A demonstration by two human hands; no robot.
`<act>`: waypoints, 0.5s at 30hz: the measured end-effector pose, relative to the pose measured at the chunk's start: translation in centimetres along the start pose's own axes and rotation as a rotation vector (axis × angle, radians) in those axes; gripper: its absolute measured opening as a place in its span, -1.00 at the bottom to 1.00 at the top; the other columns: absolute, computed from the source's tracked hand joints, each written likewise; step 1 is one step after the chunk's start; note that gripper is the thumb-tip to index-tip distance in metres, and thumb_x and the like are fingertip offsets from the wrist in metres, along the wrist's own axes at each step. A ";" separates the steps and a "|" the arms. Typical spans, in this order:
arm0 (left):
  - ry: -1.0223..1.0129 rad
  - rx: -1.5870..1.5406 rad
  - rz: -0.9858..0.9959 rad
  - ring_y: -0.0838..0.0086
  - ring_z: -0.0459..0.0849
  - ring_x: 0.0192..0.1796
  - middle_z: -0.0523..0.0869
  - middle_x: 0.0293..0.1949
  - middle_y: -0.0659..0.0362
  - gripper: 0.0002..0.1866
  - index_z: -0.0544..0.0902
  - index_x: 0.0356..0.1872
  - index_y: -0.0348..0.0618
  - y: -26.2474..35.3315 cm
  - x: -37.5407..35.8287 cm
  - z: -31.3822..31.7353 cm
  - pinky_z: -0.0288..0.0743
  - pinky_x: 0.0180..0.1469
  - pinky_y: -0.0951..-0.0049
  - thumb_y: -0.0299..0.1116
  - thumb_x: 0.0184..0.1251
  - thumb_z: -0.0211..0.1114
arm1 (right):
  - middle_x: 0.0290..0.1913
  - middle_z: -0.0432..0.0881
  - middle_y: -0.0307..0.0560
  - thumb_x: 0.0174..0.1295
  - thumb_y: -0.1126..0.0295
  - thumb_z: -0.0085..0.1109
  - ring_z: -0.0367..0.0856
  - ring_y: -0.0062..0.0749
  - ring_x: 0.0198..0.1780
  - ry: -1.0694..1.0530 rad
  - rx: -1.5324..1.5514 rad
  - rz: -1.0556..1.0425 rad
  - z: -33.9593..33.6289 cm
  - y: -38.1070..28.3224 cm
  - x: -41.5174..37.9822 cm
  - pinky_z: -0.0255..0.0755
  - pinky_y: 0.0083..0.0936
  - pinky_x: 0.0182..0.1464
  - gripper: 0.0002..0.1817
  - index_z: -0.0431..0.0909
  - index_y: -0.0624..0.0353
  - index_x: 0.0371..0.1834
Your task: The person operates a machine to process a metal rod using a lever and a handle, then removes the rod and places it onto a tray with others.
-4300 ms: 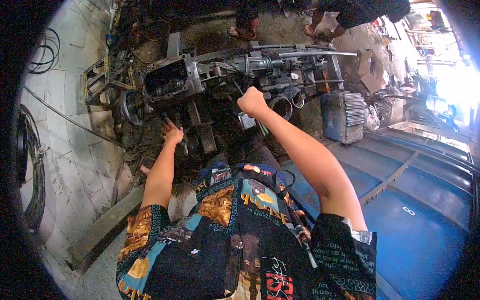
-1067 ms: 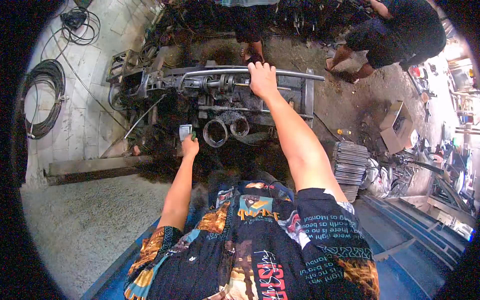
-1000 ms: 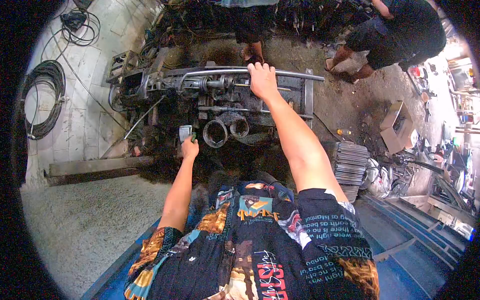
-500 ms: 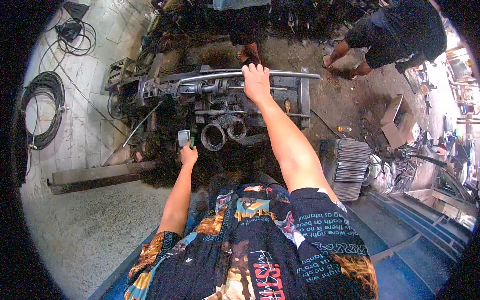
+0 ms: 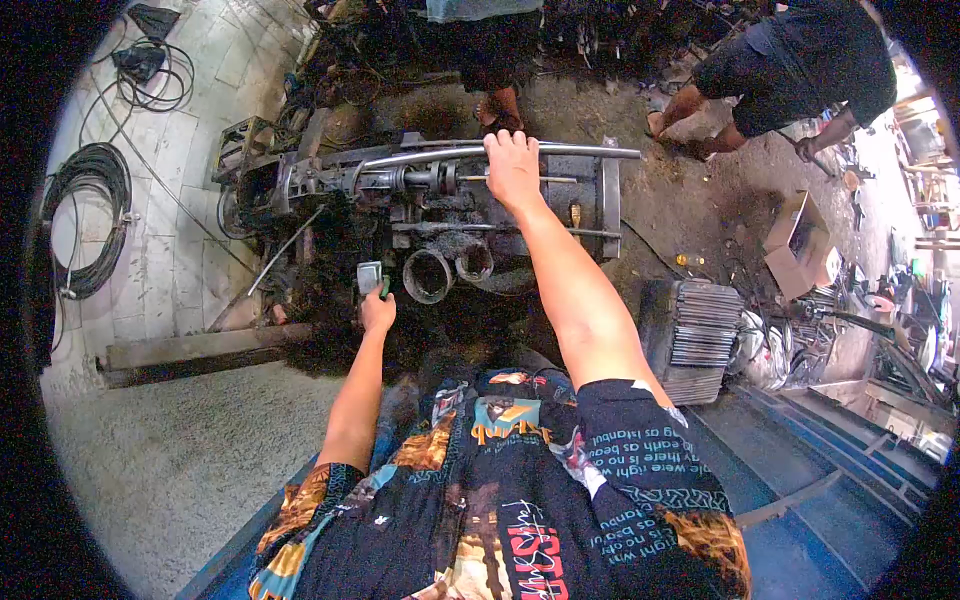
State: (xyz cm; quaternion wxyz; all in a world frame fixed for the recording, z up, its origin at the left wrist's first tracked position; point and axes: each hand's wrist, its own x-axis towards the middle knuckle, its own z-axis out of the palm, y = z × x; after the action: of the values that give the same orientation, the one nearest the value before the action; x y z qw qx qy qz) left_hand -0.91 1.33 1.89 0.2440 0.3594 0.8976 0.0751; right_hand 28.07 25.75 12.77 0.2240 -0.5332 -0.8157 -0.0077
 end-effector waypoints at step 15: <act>0.004 -0.005 0.027 -0.09 0.66 0.04 0.70 -0.06 -0.20 -0.55 0.60 0.20 -0.02 0.0 -0.3 0.0 0.52 0.11 0.02 -0.24 0.27 0.26 | -0.19 0.50 -0.10 -0.05 0.54 0.20 0.46 -0.12 -0.05 0.051 0.009 -0.012 -0.1 0.5 -0.2 0.31 -0.15 0.01 -0.68 0.49 0.07 -0.17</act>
State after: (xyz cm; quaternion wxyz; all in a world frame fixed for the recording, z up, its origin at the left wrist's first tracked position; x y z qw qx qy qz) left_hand -0.74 1.12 2.05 0.2420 0.3708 0.8930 0.0812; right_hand 28.57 25.79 12.71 0.2472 -0.5271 -0.8128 -0.0190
